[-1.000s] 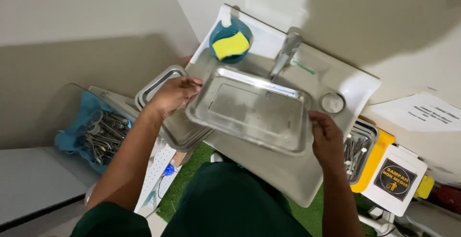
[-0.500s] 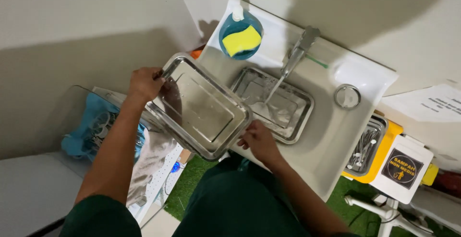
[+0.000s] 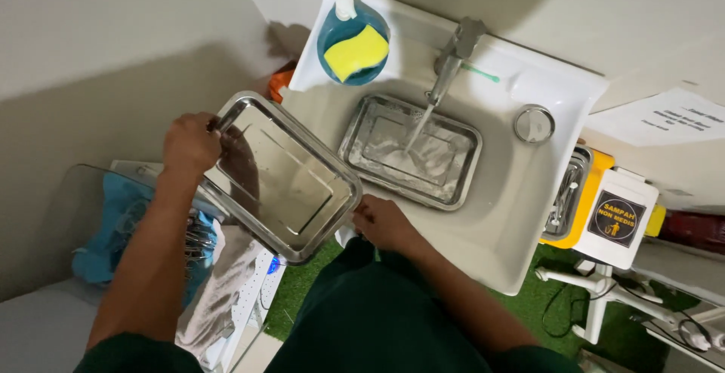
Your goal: The person washes multiple stainless steel trays one by one under running water in a sink, rinsing each tray and placing it on a stack to the left. The person finishes by stacking the cleaned trays together.
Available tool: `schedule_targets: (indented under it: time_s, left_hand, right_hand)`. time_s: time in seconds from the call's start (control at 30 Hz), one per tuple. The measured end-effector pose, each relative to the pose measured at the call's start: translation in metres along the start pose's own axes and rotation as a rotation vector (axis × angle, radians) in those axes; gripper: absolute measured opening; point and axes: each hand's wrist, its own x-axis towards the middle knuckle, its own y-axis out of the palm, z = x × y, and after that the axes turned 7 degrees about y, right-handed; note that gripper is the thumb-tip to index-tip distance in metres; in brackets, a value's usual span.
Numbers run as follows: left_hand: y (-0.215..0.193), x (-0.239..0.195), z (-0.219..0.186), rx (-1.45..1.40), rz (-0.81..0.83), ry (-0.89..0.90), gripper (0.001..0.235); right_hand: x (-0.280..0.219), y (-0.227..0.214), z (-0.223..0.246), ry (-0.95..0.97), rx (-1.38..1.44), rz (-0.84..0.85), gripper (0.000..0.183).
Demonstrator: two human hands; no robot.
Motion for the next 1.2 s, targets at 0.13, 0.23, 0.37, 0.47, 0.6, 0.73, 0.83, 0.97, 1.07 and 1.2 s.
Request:
schedule_targets:
  time_s: [0.13, 0.23, 0.37, 0.47, 0.6, 0.73, 0.83, 0.97, 1.07, 1.2]
  left_hand:
    - [-0.017, 0.007, -0.014, -0.062, 0.111, -0.138, 0.027]
    - [-0.024, 0.012, -0.042, 0.049, 0.003, -0.154, 0.051]
    - [-0.012, 0.03, -0.129, 0.009, -0.298, 0.088, 0.042]
    - [0.044, 0.052, -0.206, -0.204, -0.173, 0.207, 0.027]
    - [0.147, 0.094, -0.273, -0.076, 0.396, -0.004, 0.016]
    - [0.229, 0.102, -0.266, 0.293, 0.614, 0.0, 0.013]
    - [0.161, 0.102, -0.286, 0.127, 0.423, -0.208, 0.047]
    - [0.194, 0.11, -0.26, 0.012, 0.43, -0.323, 0.034]
    - [0.235, 0.111, -0.239, 0.115, 0.464, -0.281, 0.03]
    - [0.22, 0.106, -0.257, 0.462, 0.504, -0.079, 0.032]
  right_hand:
    - [-0.002, -0.007, -0.012, 0.031, 0.029, 0.077, 0.028]
    - [0.013, -0.025, -0.063, 0.065, 0.115, 0.099, 0.031]
    - [0.028, -0.067, -0.11, 0.077, 0.018, -0.322, 0.029]
    - [0.028, -0.103, -0.114, 0.114, -0.151, -0.575, 0.036]
    - [0.048, -0.129, -0.136, 0.204, -0.305, -0.772, 0.04]
    - [0.053, -0.155, -0.104, 0.29, -0.248, -0.866, 0.047]
    - [0.057, -0.167, -0.108, 0.386, -0.348, -0.839, 0.031]
    - [0.06, -0.175, -0.124, 0.473, -0.109, -0.729, 0.021]
    - [0.064, -0.176, -0.137, 0.397, -0.184, -0.766, 0.025]
    - [0.072, -0.173, -0.152, 0.335, -0.247, -0.801, 0.027]
